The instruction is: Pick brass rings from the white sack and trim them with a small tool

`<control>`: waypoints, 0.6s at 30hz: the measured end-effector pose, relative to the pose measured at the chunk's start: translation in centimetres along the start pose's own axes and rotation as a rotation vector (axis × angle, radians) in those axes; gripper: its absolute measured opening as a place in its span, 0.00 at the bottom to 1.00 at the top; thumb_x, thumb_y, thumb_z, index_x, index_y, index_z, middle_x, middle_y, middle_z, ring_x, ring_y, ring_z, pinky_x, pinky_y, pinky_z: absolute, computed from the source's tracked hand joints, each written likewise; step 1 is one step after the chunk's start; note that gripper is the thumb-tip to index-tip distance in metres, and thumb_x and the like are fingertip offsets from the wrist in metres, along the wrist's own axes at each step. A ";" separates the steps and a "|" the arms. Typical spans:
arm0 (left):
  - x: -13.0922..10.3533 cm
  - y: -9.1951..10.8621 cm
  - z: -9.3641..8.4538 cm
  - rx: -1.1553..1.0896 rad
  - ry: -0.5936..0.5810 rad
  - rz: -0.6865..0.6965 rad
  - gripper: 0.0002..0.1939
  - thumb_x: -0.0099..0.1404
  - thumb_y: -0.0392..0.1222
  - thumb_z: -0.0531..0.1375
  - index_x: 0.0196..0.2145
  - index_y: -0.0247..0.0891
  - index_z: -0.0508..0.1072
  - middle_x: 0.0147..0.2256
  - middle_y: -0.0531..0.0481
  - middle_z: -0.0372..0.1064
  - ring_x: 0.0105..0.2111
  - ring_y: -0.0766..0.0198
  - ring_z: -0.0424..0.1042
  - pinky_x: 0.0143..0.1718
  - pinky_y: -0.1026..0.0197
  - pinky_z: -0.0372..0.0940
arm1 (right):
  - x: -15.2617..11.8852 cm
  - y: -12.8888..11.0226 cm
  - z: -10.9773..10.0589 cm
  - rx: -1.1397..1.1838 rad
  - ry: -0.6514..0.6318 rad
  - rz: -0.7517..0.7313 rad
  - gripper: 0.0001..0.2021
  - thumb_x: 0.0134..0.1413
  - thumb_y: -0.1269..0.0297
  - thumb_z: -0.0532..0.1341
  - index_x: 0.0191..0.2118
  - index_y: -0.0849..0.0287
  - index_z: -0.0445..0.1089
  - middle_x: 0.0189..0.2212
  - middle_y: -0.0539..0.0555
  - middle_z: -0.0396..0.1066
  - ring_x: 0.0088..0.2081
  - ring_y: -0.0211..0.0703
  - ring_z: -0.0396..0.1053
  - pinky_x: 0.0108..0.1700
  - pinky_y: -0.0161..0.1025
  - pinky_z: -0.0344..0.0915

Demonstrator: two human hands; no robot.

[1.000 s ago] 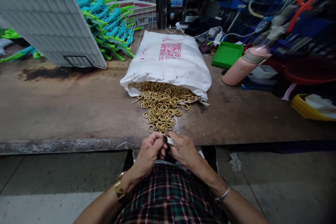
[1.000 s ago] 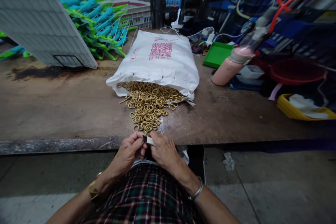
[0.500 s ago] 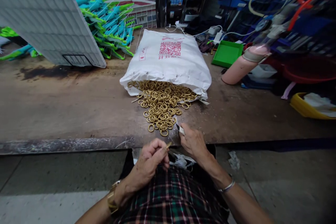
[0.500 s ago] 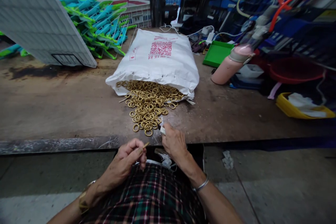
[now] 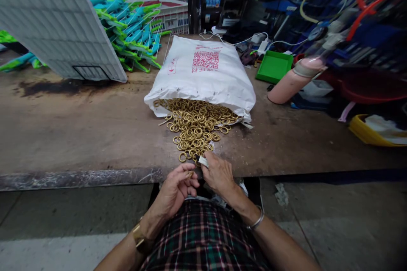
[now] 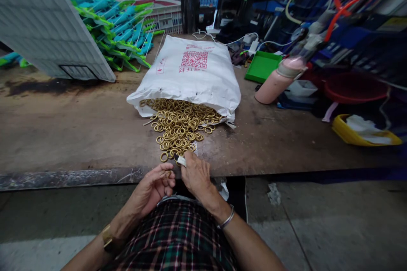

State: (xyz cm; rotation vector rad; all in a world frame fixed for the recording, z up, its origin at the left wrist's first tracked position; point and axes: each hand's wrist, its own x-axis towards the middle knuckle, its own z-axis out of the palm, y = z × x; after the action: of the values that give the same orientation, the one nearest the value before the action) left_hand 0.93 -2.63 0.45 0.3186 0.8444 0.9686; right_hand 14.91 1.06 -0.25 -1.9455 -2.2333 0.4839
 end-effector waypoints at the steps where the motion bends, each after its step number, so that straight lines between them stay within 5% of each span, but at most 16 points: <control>1: 0.1 0.0 -0.1 -0.022 -0.010 -0.002 0.09 0.55 0.38 0.59 0.35 0.33 0.67 0.28 0.49 0.66 0.25 0.67 0.67 0.22 0.67 0.62 | 0.1 0.1 0.0 -0.003 -0.002 -0.001 0.07 0.52 0.69 0.52 0.37 0.57 0.63 0.34 0.53 0.72 0.33 0.41 0.67 0.29 0.35 0.47; 6: 0.7 0.0 -0.2 0.012 0.025 0.021 0.10 0.57 0.42 0.59 0.26 0.31 0.66 0.26 0.49 0.63 0.25 0.68 0.65 0.20 0.68 0.61 | 0.5 1.1 0.1 0.070 0.015 -0.018 0.07 0.50 0.69 0.52 0.36 0.58 0.64 0.28 0.53 0.71 0.28 0.40 0.66 0.28 0.35 0.48; 18: 2.5 0.0 1.6 0.526 0.140 0.166 0.17 0.56 0.53 0.57 0.33 0.36 0.64 0.22 0.57 0.60 0.16 0.75 0.54 0.14 0.72 0.50 | 0.8 2.0 0.1 0.534 0.080 -0.061 0.04 0.50 0.66 0.51 0.29 0.58 0.60 0.20 0.46 0.61 0.22 0.34 0.57 0.25 0.31 0.51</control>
State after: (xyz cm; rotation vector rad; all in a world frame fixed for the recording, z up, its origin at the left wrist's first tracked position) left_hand 2.86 -0.35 0.25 0.7883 1.2134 0.9173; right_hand 16.65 2.03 -1.06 -1.5841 -1.8550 0.8695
